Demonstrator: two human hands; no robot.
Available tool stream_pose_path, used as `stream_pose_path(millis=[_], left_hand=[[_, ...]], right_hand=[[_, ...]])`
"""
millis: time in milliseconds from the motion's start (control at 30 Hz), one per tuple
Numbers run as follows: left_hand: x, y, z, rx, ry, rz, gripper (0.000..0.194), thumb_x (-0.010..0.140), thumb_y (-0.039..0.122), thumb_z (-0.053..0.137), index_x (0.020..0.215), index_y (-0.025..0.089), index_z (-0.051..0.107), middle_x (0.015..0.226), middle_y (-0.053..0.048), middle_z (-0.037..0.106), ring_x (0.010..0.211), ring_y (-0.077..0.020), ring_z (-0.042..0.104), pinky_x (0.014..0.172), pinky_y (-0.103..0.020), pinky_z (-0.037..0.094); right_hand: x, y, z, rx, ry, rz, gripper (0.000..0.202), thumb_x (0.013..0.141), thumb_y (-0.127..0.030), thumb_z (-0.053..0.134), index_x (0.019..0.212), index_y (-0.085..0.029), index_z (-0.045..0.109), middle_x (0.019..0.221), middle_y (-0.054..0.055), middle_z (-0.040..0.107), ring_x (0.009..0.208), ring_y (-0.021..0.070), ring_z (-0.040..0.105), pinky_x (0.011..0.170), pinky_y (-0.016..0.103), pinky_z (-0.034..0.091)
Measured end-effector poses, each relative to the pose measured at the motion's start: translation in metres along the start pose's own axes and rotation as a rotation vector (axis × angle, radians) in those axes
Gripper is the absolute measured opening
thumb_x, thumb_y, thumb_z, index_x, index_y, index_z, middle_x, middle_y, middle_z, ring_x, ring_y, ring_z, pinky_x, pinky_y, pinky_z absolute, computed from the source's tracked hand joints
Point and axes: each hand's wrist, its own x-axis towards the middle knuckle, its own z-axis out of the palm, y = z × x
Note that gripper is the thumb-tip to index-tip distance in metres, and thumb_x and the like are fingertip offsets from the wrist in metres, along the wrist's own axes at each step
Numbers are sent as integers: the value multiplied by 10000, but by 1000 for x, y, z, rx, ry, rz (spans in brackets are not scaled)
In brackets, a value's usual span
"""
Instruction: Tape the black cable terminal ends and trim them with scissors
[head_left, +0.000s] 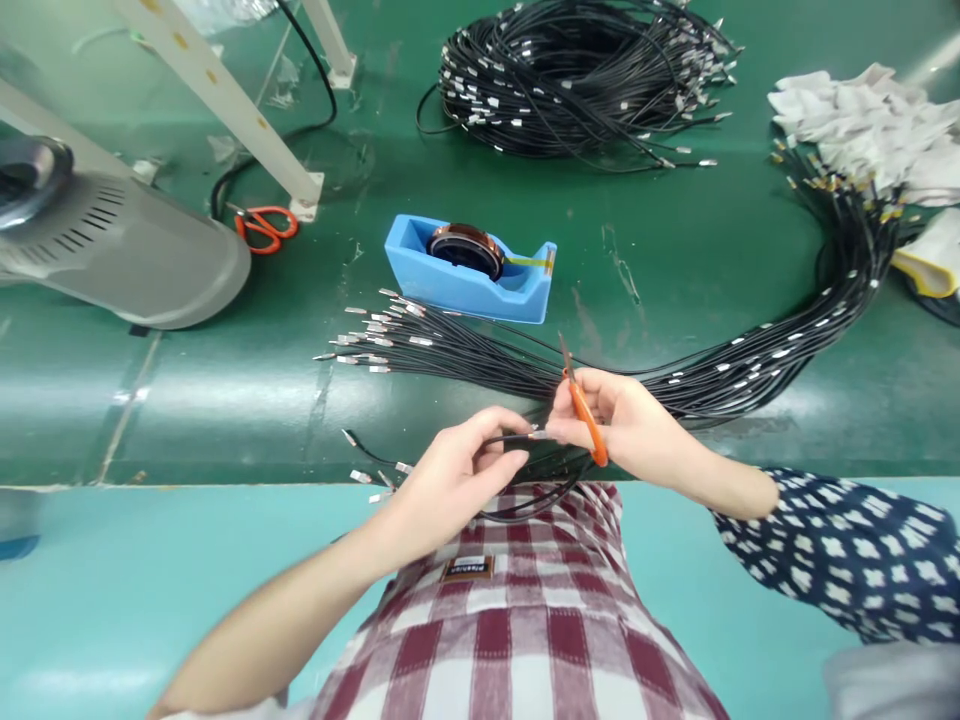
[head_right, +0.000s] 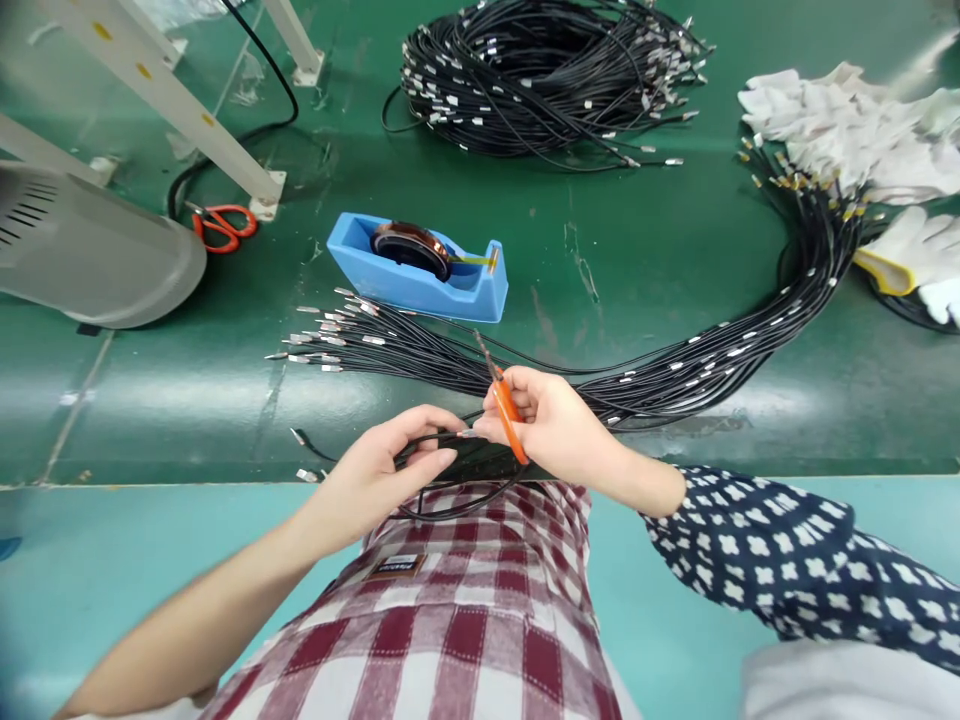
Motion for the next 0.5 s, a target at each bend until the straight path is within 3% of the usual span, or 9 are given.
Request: stream_pose_path(millis=[133, 233, 333, 433, 500], left_hand=[[-2, -3, 13, -107, 180, 11, 200, 817, 304, 656, 931, 154, 723, 792, -25, 681, 589, -95, 475, 553, -205, 383], [1, -4, 14, -158, 207, -11, 198, 764, 292, 705, 876, 138, 761, 667, -21, 656, 506, -79, 409, 477, -205, 315], [4, -6, 11, -179, 194, -46, 223, 752, 316, 727, 858, 127, 775, 504, 26, 519, 454, -63, 290, 442, -212, 215], [4, -11, 8, -228, 149, -80, 235, 762, 345, 733, 842, 127, 768, 481, 46, 452, 455, -60, 270, 444, -210, 193], [2, -12, 7, -253, 145, -95, 243, 772, 359, 730, 841, 128, 760, 489, 49, 442, 457, -60, 280, 442, -206, 196]], right_hand=[[1, 2, 3, 191, -5, 135, 363, 612, -268, 857, 802, -187, 559, 685, -51, 624, 612, 93, 557, 593, 222, 444], [0, 4, 7, 231, -38, 148, 367, 609, -278, 864, 799, -185, 565, 690, -53, 608, 614, 88, 556, 592, 219, 443], [1, 8, 8, 212, -79, 124, 393, 621, -345, 860, 806, -188, 551, 683, -52, 593, 607, 97, 558, 586, 226, 445], [1, 7, 0, -7, -134, 26, 384, 716, -476, 776, 781, -196, 522, 679, -40, 583, 590, 104, 536, 560, 229, 422], [-1, 4, -10, -365, -138, -112, 396, 773, -541, 705, 728, -198, 511, 640, -43, 550, 559, 97, 475, 534, 224, 361]])
